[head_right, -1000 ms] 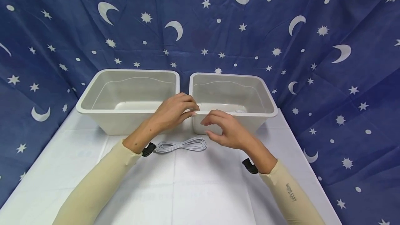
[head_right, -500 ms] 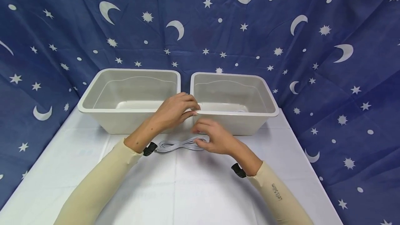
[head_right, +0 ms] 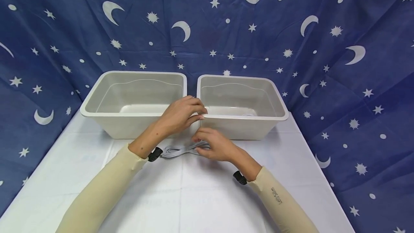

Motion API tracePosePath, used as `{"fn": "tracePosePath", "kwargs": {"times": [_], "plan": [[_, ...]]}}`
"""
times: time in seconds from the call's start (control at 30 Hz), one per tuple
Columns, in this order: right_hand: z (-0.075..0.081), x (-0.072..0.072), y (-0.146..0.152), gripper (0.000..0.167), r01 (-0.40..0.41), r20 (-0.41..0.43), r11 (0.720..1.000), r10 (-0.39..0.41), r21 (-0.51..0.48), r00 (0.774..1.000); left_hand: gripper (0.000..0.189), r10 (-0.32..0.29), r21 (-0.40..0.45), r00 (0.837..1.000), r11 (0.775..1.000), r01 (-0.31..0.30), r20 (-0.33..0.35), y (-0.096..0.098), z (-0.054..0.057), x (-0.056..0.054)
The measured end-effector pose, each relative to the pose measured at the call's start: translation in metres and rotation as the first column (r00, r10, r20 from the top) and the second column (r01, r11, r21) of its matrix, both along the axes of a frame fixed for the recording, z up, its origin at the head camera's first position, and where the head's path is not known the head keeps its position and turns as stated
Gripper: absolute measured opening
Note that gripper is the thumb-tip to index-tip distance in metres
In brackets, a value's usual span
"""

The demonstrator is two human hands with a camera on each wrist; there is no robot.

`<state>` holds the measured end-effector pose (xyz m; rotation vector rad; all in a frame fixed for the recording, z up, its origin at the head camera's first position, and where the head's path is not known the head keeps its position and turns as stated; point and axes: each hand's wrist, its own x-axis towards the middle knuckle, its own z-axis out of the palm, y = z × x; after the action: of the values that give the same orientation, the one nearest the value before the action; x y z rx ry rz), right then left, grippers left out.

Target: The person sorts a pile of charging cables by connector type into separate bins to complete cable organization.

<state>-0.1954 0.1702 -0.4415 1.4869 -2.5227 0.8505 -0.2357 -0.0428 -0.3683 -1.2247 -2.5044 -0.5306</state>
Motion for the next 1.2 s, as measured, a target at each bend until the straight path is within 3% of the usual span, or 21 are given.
{"fn": "tracePosePath", "kwargs": {"times": [0.23, 0.53, 0.93, 1.2], "plan": [[-0.008, -0.003, -0.009, 0.022, 0.002, 0.036, 0.999, -0.004, 0.037, 0.999, 0.018, -0.012, 0.013, 1.000, 1.000, 0.012, -0.001, -0.002, 0.000, 0.000], [-0.014, -0.010, -0.018, 0.029, 0.023, 0.001, 0.995, -0.023, 0.098, 1.000, 0.020, -0.011, -0.001, 1.000, 1.000, 0.011, -0.011, -0.001, 0.003, -0.003], [-0.028, -0.013, -0.030, 0.039, 0.047, 0.005, 0.976, -0.049, 0.212, 0.999, 0.019, -0.013, 0.004, 1.000, 1.000, 0.013, -0.003, 0.000, -0.001, 0.000], [-0.033, -0.015, -0.038, 0.038, 0.038, 0.021, 0.972, -0.044, 0.231, 0.999, 0.019, -0.014, 0.017, 1.000, 1.000, 0.014, 0.006, -0.001, -0.001, 0.000]]}}
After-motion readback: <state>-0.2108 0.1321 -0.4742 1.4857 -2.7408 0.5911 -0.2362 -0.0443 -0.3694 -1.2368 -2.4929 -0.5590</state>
